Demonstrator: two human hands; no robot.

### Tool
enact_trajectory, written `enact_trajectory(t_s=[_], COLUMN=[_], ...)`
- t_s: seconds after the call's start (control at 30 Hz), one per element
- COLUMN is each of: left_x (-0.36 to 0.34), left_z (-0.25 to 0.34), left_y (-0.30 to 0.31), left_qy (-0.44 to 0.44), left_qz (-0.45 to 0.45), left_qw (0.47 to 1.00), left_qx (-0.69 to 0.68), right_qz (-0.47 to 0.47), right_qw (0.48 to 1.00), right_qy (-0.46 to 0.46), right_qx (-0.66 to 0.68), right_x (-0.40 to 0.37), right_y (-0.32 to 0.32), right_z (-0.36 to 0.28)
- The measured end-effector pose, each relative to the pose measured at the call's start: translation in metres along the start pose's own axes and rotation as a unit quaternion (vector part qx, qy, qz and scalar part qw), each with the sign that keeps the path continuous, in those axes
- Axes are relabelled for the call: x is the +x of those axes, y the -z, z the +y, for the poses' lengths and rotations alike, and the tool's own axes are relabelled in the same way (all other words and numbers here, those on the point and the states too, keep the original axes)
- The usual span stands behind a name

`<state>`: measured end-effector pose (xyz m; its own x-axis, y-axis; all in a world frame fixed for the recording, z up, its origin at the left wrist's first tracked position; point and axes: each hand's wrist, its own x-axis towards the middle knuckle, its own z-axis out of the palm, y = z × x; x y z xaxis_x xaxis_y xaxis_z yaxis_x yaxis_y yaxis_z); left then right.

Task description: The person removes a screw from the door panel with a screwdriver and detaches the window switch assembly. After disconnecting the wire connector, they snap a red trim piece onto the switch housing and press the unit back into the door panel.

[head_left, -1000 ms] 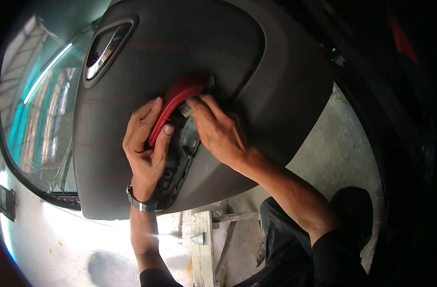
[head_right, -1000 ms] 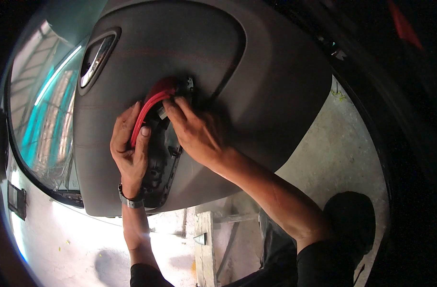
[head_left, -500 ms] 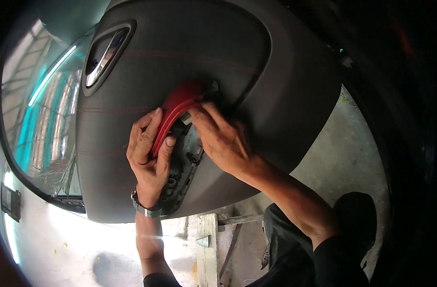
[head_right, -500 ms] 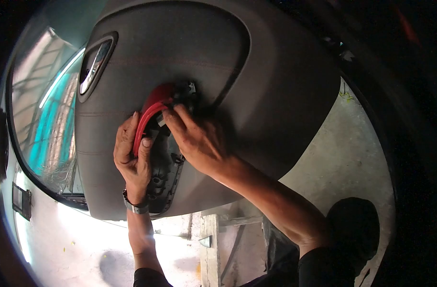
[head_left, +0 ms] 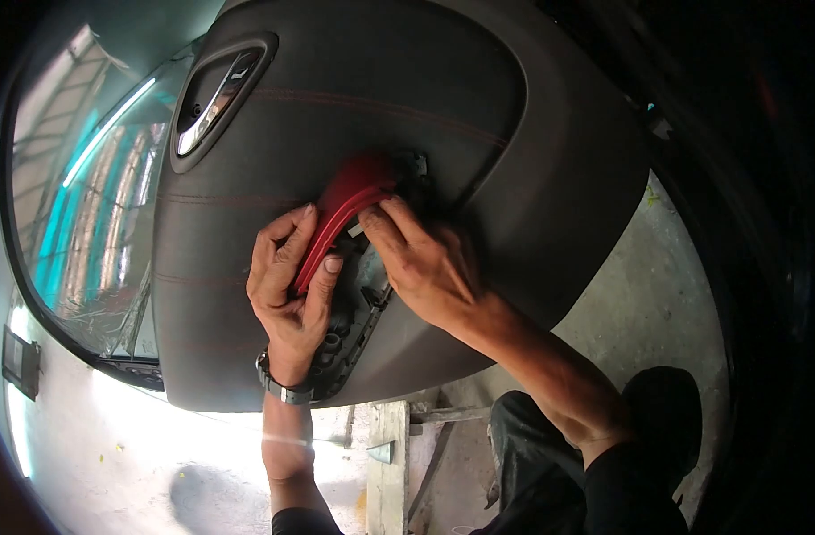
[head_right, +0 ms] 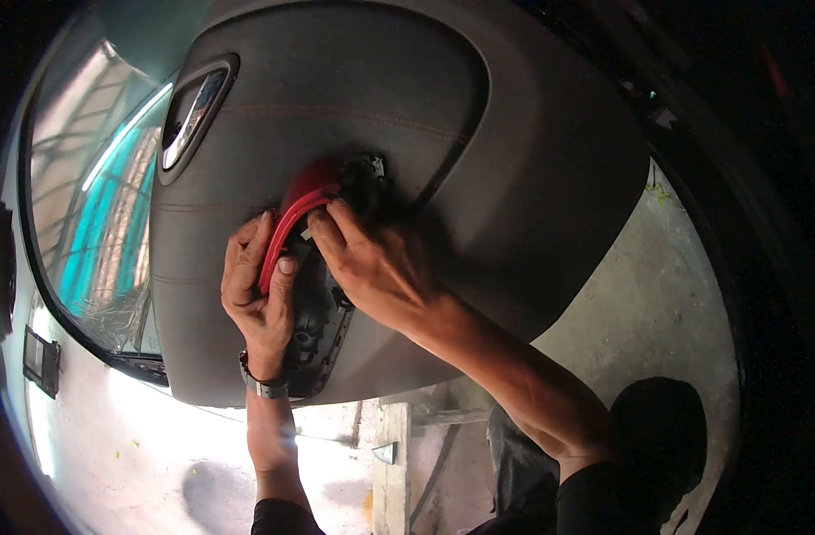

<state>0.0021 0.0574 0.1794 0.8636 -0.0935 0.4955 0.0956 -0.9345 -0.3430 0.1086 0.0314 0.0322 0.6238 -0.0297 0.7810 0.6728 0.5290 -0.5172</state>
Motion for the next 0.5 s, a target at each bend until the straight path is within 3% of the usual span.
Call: enact_trajectory(t_s=[0.1, 0.3, 0.5], left_x=[-0.0004, 0.0008, 0.0061], left_z=[0.0042, -0.0001, 0.0023], left_y=[-0.0041, 0.0005, 0.0011], left_qy=[0.043, -0.026, -0.008], left_qz=[0.049, 0.027, 0.008], left_qw=[0.997, 0.999, 1.000], left_qx=[-0.043, 0.015, -0.017], right_qz=[-0.023, -0.007, 0.015], right_qw=[0.999, 0.997, 0.999], right_qy=[0.002, 0.021, 0.013], right_qx=[-0.028, -0.071, -0.031], right_x=[0.0011, -0.0021, -0.0040], right_y=[0.0005, -0.0060, -0.0053], right_z=[-0.0023, -0.0011, 0.0026])
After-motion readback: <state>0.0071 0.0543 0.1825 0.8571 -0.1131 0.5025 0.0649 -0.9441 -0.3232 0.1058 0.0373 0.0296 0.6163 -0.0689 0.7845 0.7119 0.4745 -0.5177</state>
